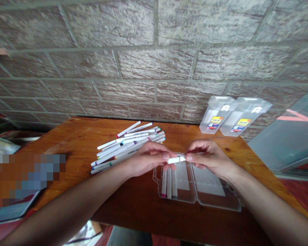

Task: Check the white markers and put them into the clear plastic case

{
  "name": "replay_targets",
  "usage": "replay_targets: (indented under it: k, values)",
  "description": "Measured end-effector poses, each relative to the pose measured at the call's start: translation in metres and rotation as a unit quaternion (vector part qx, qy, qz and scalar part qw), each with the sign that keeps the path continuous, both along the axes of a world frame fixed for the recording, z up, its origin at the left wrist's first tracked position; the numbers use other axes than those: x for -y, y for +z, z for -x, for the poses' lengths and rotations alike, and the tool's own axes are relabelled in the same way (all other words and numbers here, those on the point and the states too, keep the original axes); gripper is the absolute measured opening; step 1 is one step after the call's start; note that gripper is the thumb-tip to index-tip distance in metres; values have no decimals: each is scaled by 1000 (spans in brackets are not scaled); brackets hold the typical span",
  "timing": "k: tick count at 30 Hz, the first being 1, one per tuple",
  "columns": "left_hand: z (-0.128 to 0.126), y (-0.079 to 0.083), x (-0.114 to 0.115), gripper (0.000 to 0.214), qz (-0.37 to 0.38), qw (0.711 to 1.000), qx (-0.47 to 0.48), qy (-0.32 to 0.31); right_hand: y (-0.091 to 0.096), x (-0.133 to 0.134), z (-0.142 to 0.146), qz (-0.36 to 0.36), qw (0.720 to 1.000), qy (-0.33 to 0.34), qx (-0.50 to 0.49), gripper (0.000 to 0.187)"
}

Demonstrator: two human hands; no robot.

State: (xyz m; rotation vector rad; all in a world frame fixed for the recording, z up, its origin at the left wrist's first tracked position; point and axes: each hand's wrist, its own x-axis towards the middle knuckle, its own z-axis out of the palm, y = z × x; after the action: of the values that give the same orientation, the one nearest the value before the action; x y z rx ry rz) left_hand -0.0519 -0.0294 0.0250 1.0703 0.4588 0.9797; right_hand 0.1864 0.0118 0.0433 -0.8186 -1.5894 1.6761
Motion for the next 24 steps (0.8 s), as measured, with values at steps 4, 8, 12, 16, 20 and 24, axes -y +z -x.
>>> replay_targets:
  k: [4, 8, 12, 16, 20, 24]
  values:
    - [1, -1, 0, 28, -16, 1000, -24, 9, 0, 0, 0, 7, 1000, 7, -1, 28]
    - [5, -2, -2, 31, -49, 997, -51, 5, 3, 1, 1, 8, 1000, 10, 1, 29]
    - [7, 0, -2, 32, -63, 994, -81, 24, 5, 2, 1, 10, 1000, 11, 2, 30]
    - [7, 4, -1, 31, -64, 992, -98, 51, 6, 2, 1, 11, 1000, 8, 9, 32]
    - [5, 9, 1, 30, -43, 993, -95, 64, 7, 3, 1, 17, 1000, 4, 8, 33]
    - [3, 11, 3, 31, -31, 992, -98, 75, 5, 3, 1, 20, 1000, 7, 7, 31]
